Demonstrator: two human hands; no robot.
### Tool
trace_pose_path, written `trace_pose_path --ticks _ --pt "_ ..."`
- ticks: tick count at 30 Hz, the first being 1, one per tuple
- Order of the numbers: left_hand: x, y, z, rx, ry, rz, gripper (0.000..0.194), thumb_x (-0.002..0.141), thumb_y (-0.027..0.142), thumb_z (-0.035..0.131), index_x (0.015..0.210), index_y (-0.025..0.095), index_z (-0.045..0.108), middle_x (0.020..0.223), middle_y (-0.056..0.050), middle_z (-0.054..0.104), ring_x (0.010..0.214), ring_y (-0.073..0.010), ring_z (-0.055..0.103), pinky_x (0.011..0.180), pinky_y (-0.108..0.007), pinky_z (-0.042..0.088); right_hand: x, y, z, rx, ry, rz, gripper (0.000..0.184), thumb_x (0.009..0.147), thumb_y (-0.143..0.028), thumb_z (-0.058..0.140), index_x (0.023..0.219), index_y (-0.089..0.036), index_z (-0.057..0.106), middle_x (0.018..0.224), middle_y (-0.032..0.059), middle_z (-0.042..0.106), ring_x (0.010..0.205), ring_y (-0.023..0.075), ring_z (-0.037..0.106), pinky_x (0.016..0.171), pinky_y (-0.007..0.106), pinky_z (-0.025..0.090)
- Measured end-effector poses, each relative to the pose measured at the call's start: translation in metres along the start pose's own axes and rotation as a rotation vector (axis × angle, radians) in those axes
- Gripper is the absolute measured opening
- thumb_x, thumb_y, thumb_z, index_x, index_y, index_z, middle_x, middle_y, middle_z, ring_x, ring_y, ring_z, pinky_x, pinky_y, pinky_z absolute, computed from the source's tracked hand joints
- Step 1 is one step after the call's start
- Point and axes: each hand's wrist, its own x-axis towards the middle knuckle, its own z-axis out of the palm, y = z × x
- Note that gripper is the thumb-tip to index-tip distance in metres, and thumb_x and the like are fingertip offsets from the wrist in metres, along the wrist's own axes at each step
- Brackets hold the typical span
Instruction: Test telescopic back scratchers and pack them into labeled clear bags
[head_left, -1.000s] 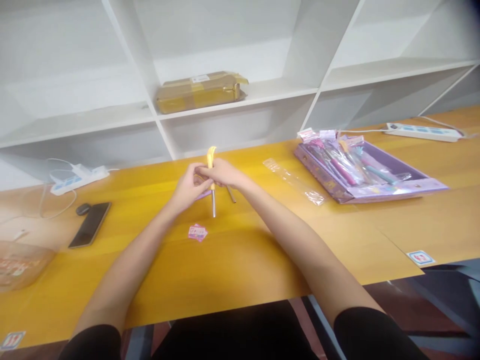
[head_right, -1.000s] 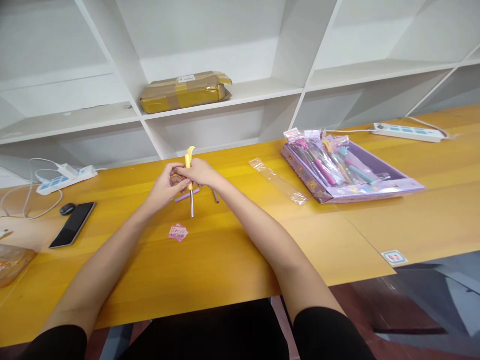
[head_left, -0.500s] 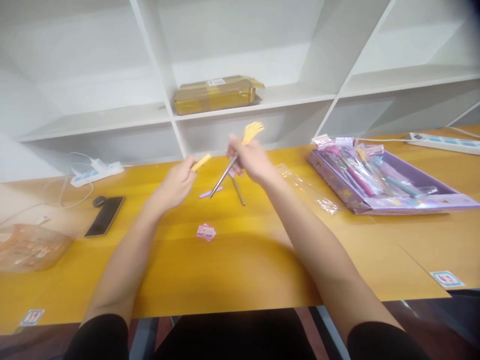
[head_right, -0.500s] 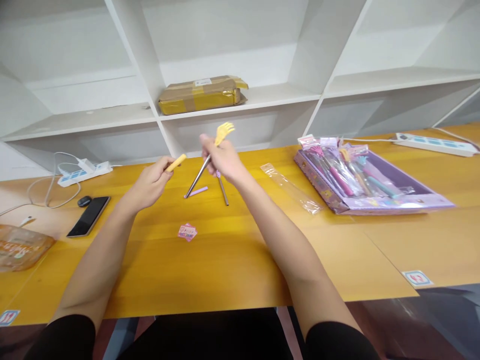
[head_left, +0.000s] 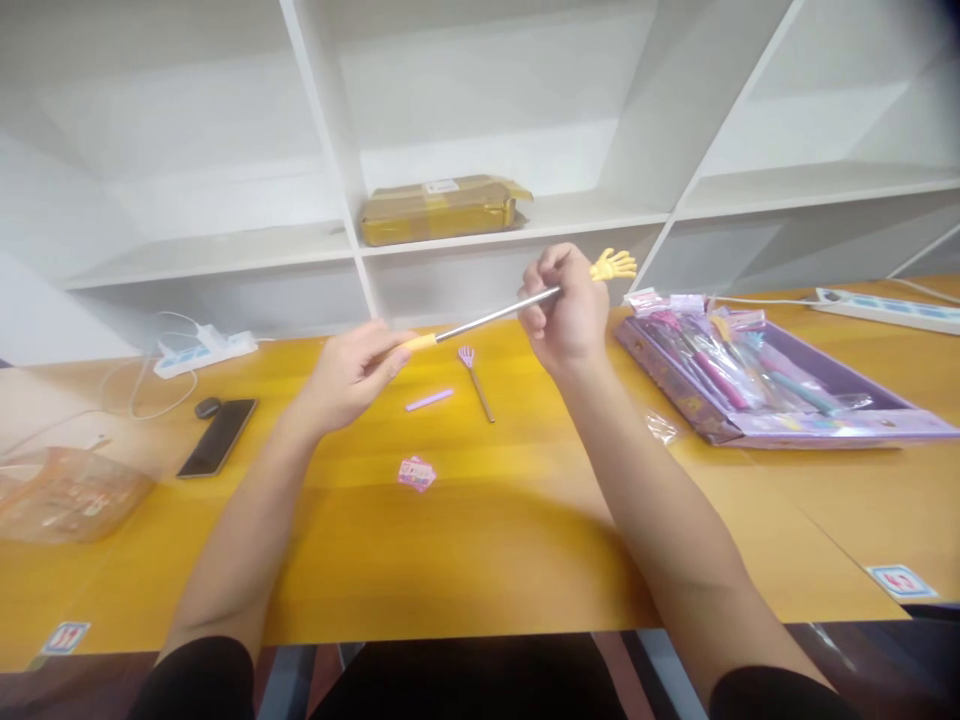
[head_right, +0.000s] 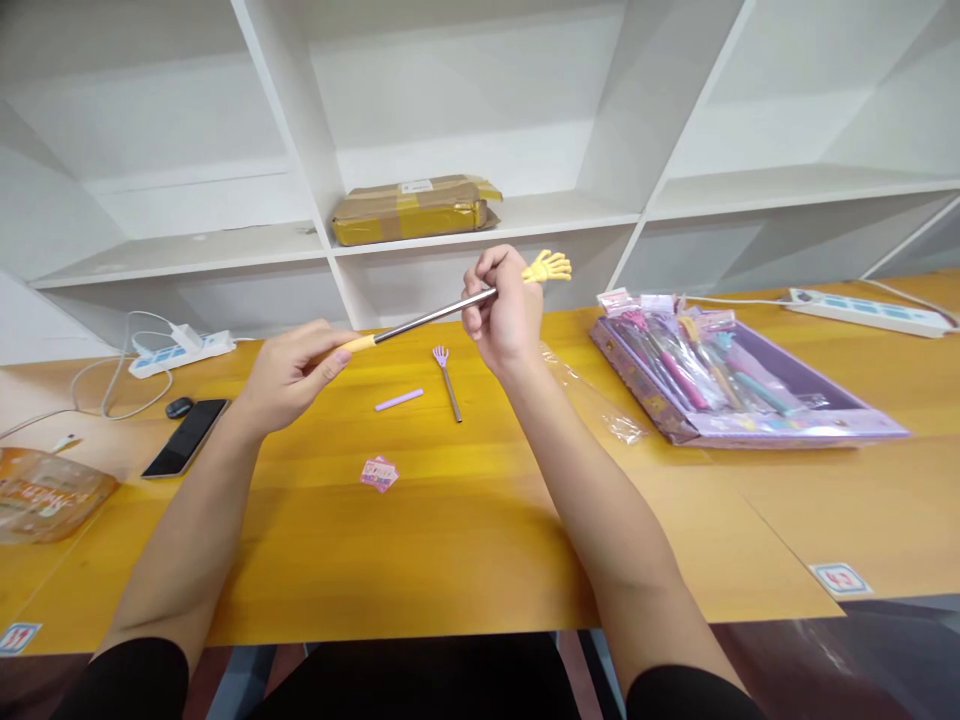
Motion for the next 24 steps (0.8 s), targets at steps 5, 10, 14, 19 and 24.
trace_pose_path --ticks 5,10,14,19,24 --pt "-0.004 0.004 -0.001 0.002 0.134 0.009 0.029 0.111 0.034 0.060 0.120 0.025 0.087 0.095 -0.004 0.074 0.071 -0.0135 0.057 0.068 -0.030 0.046 -0.012 0.005 0.013 0.000 0.019 -0.061 0.049 0.103 -0.059 0.061 0.079 -0.027 0.034 0.072 -0.0057 0.044 0.041 0.0054 0.036 0.033 0.022 0.025" --pt "-0.007 0.007 0.000 0.092 0.154 0.038 0.033 0.109 0.031 0.057 0.116 0.025 0.089 0.092 -0.005 0.075 0.069 -0.0135 0.058 0.065 -0.030 0.046 -0.030 0.006 0.030 0.048 0.072 -0.080 0.045 0.102 -0.049 0.061 0.076 -0.026 0.033 0.072 -0.0057 0.041 0.041 0.0049 0.026 0.033 0.022 0.022" --pt "-0.006 0.007 0.006 0.065 0.162 0.077 0.033 0.107 0.030 0.058 0.114 0.027 0.090 0.092 -0.005 0.077 0.071 -0.0141 0.062 0.067 -0.030 0.051 -0.032 0.001 0.029 -0.010 0.044 -0.060 0.047 0.104 -0.052 0.059 0.076 -0.026 0.031 0.073 -0.0061 0.041 0.041 0.0052 0.023 0.034 0.022 0.024" --pt "-0.003 0.000 0.003 0.055 0.215 0.055 0.031 0.107 0.031 0.061 0.117 0.025 0.090 0.093 -0.005 0.077 0.069 -0.0132 0.060 0.064 -0.029 0.047 -0.013 -0.003 0.013 0.016 -0.091 0.075 0.038 0.094 -0.047 0.077 0.083 -0.026 0.047 0.078 -0.0056 0.052 0.047 0.0052 0.038 0.040 0.020 0.036" --pt "-0.003 -0.017 -0.010 0.048 0.270 -0.048 0.030 0.106 0.036 0.065 0.118 0.024 0.090 0.093 -0.004 0.077 0.070 -0.0127 0.058 0.061 -0.026 0.043 0.011 -0.007 -0.015 0.080 -0.052 0.112 0.040 0.084 -0.044 0.091 0.094 -0.026 0.056 0.085 -0.0063 0.057 0.056 0.0046 0.047 0.046 0.018 0.043"
